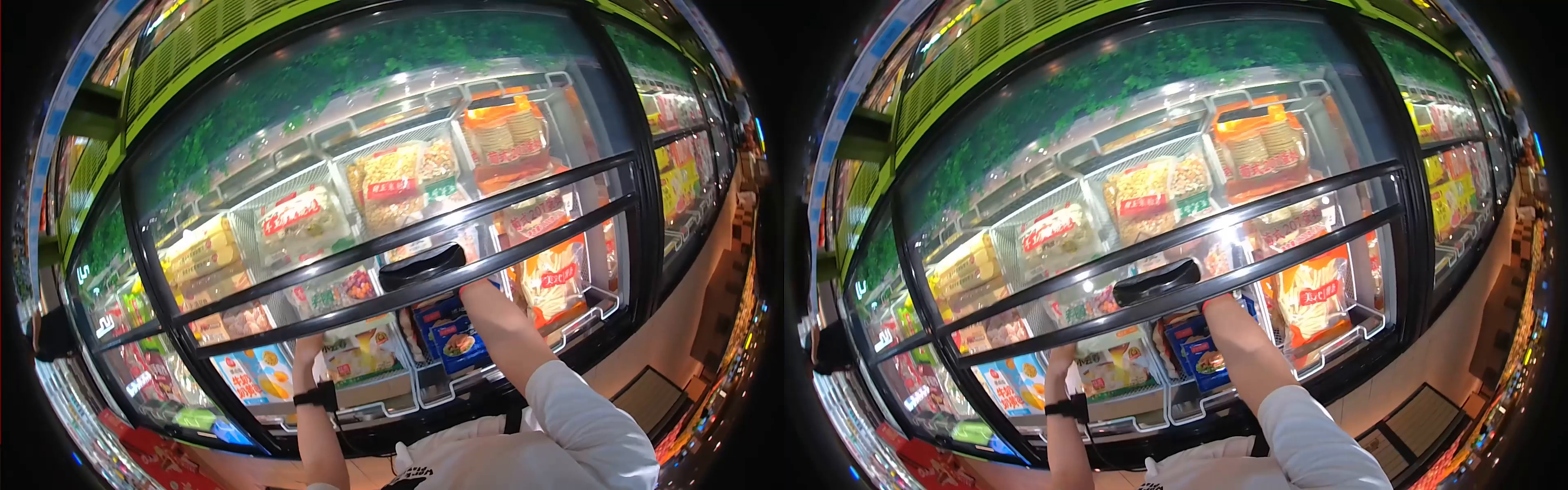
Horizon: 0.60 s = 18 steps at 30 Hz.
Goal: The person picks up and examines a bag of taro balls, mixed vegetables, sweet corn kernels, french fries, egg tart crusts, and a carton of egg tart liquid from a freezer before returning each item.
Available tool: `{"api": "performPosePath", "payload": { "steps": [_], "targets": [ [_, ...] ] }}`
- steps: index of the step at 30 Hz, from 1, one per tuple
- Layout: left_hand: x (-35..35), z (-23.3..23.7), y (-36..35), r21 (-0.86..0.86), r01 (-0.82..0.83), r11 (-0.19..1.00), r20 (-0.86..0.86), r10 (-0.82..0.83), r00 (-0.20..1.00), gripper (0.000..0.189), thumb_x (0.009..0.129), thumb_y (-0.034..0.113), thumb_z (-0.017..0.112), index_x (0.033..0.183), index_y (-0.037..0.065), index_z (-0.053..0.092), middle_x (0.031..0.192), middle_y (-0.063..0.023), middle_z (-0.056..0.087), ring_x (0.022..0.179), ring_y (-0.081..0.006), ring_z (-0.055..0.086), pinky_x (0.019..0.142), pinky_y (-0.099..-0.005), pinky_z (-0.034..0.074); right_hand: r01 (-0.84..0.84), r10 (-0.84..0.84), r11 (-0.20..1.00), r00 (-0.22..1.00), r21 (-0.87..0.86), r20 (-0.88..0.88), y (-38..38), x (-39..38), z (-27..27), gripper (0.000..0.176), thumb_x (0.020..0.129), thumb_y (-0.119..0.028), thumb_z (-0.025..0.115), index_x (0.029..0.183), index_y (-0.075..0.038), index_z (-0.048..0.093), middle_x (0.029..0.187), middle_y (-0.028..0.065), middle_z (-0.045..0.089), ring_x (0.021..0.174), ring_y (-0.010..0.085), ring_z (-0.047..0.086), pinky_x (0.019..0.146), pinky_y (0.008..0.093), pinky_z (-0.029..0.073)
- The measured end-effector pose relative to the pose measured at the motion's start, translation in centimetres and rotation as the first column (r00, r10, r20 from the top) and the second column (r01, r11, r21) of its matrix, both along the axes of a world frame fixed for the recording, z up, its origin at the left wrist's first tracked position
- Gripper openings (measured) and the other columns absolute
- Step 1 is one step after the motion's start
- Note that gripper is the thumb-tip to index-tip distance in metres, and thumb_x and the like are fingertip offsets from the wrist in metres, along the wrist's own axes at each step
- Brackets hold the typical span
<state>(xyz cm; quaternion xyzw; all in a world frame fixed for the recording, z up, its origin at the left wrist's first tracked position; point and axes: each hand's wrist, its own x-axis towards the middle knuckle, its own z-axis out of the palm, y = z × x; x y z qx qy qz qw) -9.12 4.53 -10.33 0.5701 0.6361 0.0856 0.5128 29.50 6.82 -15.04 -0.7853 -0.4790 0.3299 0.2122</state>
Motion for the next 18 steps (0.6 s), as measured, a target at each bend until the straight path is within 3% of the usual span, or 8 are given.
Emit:
{"api": "performPosePath", "payload": {
  "steps": [2, 4, 8, 10, 15, 16, 17, 18],
  "targets": [
    [1.1, 1.6, -0.6, -0.062, -0.179, 0.982, 0.116, 0.185, 0.976, 0.029, 0.087, 0.018, 0.049, 0.107, -0.003, 0.054, 0.101, -0.0095, 0.058, 0.091, -0.0226, 0.056, 0.080, -0.0336, 0.044, 0.020, -0.020, 1.000, 0.999, 0.000, -0.033, 1.7, 0.6, -0.5, 0.013, 0.080, -0.016, 0.056, 0.084, -0.003, 0.056, 0.078, 0.0072, 0.055, 0.071, 0.0126, 0.050, 0.061, 0.0293, 0.042],
    [3.1, 4.4, -1.1, -0.389, -0.493, 0.778, 0.258, 0.606, 0.752, 0.026, 0.087, 0.018, 0.050, 0.102, -0.002, 0.055, 0.100, -0.0093, 0.058, 0.088, -0.0177, 0.057, 0.072, -0.0285, 0.047, 0.031, -0.032, 0.999, 0.998, -0.005, -0.056, 3.8, 0.9, -1.0, 0.013, 0.080, -0.016, 0.056, 0.081, -0.003, 0.056, 0.075, 0.0071, 0.055, 0.069, 0.0124, 0.049, 0.060, 0.0295, 0.041],
    [8.2, 9.8, -2.2, -0.447, -0.476, 0.757, 0.378, 0.642, 0.667, 0.019, 0.088, 0.018, 0.049, 0.094, 0.001, 0.053, 0.080, -0.0022, 0.055, 0.066, -0.0106, 0.054, 0.058, -0.0226, 0.047, 0.074, -0.065, 0.996, 0.980, 0.041, -0.186, 4.4, 1.3, 0.4, 0.013, 0.080, -0.016, 0.056, 0.076, -0.004, 0.057, 0.070, 0.0068, 0.055, 0.064, 0.0122, 0.049, 0.056, 0.0297, 0.041],
    [10.0, 11.7, -3.2, -0.487, -0.512, 0.707, 0.477, 0.707, 0.522, 0.022, 0.090, 0.024, 0.046, 0.086, 0.004, 0.053, 0.059, 0.0036, 0.043, 0.047, -0.0036, 0.035, 0.039, -0.0181, 0.024, 0.129, -0.090, 0.987, 0.939, 0.095, -0.331, 3.4, 1.5, 3.1, 0.014, 0.080, -0.016, 0.056, 0.074, -0.004, 0.057, 0.068, 0.0066, 0.055, 0.062, 0.0120, 0.049, 0.055, 0.0299, 0.040],
    [15.3, 13.7, -5.9, -0.598, -0.442, 0.668, 0.569, 0.743, 0.352, 0.022, 0.090, 0.024, 0.047, 0.090, 0.002, 0.052, 0.061, 0.0023, 0.042, 0.050, -0.0050, 0.036, 0.044, -0.0192, 0.029, 0.408, -0.173, 0.909, 0.556, 0.086, -0.813, -3.2, 2.5, 12.5, 0.017, 0.079, -0.017, 0.056, 0.068, -0.004, 0.057, 0.061, 0.0063, 0.055, 0.057, 0.0117, 0.048, 0.051, 0.0302, 0.040],
    [16.5, 13.9, -6.2, -0.584, -0.432, 0.687, 0.601, 0.724, 0.339, 0.023, 0.089, 0.024, 0.049, 0.091, 0.002, 0.052, 0.065, 0.0011, 0.046, 0.053, -0.0047, 0.038, 0.047, -0.0192, 0.033, 0.026, -0.067, 0.997, 0.675, -0.066, -0.735, -3.6, 5.0, 17.8, 0.027, 0.080, -0.019, 0.056, 0.057, -0.005, 0.051, 0.047, -0.0006, 0.043, 0.046, 0.0088, 0.040, 0.044, 0.0278, 0.033],
    [16.9, 13.1, -6.6, -0.523, -0.404, 0.750, 0.641, 0.659, 0.393, 0.022, 0.089, 0.024, 0.048, 0.093, 0.002, 0.051, 0.065, 0.0005, 0.046, 0.055, -0.0060, 0.039, 0.056, -0.0217, 0.036, -0.038, -0.137, 0.971, 0.717, -0.235, -0.683, -7.1, 5.5, 15.6, 0.031, 0.080, -0.022, 0.057, 0.054, -0.007, 0.049, 0.042, -0.0037, 0.035, 0.040, 0.0062, 0.033, 0.040, 0.0253, 0.027],
    [17.4, 12.7, -6.6, -0.526, -0.395, 0.753, 0.643, 0.656, 0.395, 0.022, 0.089, 0.024, 0.048, 0.093, 0.002, 0.051, 0.065, 0.0005, 0.046, 0.055, -0.0060, 0.039, 0.056, -0.0217, 0.036, -0.077, 0.020, 0.995, 0.780, -0.064, -0.625, -9.8, 6.1, 16.3, 0.034, 0.081, -0.024, 0.057, 0.052, -0.007, 0.048, 0.041, -0.0040, 0.034, 0.038, 0.0062, 0.032, 0.039, 0.0247, 0.024]
  ]
}}
